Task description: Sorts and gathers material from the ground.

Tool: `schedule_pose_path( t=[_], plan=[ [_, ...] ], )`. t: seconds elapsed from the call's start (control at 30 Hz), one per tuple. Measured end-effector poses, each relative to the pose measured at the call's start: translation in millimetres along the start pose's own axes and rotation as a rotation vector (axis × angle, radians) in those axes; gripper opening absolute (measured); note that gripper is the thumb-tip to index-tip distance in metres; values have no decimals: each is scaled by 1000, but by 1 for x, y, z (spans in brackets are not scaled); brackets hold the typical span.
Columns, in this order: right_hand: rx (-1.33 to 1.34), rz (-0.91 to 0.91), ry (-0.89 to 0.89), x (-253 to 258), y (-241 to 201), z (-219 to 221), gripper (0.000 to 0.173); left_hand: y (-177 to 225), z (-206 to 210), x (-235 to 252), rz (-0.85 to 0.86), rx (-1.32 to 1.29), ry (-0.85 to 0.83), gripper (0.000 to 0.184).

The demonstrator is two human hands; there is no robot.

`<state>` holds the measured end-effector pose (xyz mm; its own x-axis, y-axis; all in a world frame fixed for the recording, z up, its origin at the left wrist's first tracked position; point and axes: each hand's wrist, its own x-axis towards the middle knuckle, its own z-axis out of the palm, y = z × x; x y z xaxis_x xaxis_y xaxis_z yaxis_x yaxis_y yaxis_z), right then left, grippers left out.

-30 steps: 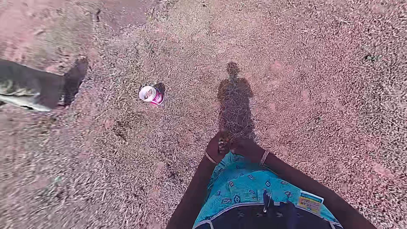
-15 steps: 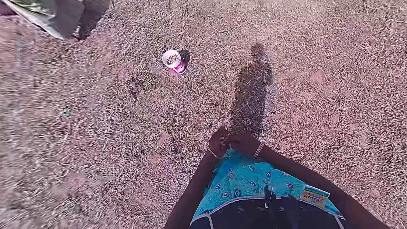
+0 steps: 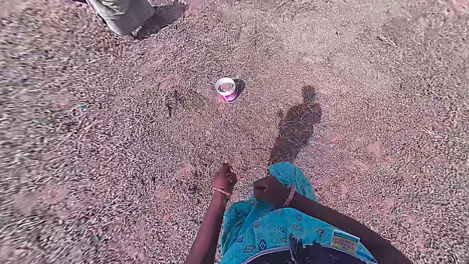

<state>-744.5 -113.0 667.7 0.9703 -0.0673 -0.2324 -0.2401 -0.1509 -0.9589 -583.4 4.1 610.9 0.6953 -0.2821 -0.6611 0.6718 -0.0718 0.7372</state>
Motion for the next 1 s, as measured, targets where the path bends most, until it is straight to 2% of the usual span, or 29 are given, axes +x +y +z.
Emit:
schedule_pose_path(
  t=[0.03, 0.07, 0.1, 0.13, 0.17, 0.2, 0.27, 0.3, 0.33, 0.43, 0.5, 0.57, 0.6, 0.7, 0.73, 0.8, 0.83, 0.9, 0.97, 1.0],
  plan=[
    [-5, 60, -26, 8, 2, -12, 20, 5, 1, 6, 5, -11, 12, 46],
    [-29, 123, -106, 18, 4, -27, 37, 9, 3, 13, 6, -9, 15, 46],
    [-63, 180, -209, 28, 7, -44, 62, 13, 11, 21, 2, -11, 23, 47],
    [-114, 220, -308, 40, 12, -61, 78, 18, 21, 30, -2, -25, 41, 46],
    [-175, 221, -394, 53, 19, -78, 82, 24, 31, 41, -5, -53, 60, 45],
    [-211, 173, -468, 63, 27, -93, 77, 28, 39, 50, -25, -83, 73, 45],
    [-206, -39, -542, 82, 43, -128, 49, 41, 60, 72, -75, -195, 42, 45],
    [-183, -121, -561, 94, 47, -150, 38, 50, 73, 84, -87, -268, -17, 46],
    [-170, -114, -583, 107, 43, -173, 33, 59, 85, 93, -87, -340, -92, 50],
    [-88, 66, -484, 136, 6, -232, 26, 93, 124, 100, -65, -493, -270, 63],
    [237, 33, -372, 158, -2, -264, 25, 120, 154, 104, -19, -550, -321, 64],
    [545, 76, -309, 190, -1, -290, 40, 148, 181, 110, 60, -580, -284, 62],
    [625, 145, -256, 205, 1, -297, 46, 157, 193, 110, 111, -579, -224, 59],
    [727, 440, -18, 245, -22, -291, 42, 170, 228, 114, 340, -594, -34, 56],
    [768, 480, -27, 257, -32, -287, 48, 170, 238, 120, 461, -604, -3, 56],
    [886, 439, -104, 277, -45, -275, 55, 163, 253, 139, 755, -550, 29, 50],
    [957, 401, -112, 285, -48, -267, 54, 159, 257, 152, 912, -465, 45, 49],
    [1109, 370, -87, 308, -45, -260, 51, 157, 257, 181, 1223, -156, 68, 65],
    [1093, 431, -14, 335, -51, -264, 41, 171, 252, 205, 1383, 88, 95, 69],
    [1022, 489, 63, 348, -67, -265, 33, 181, 252, 216, 1421, 148, 92, 68]
  ],
)
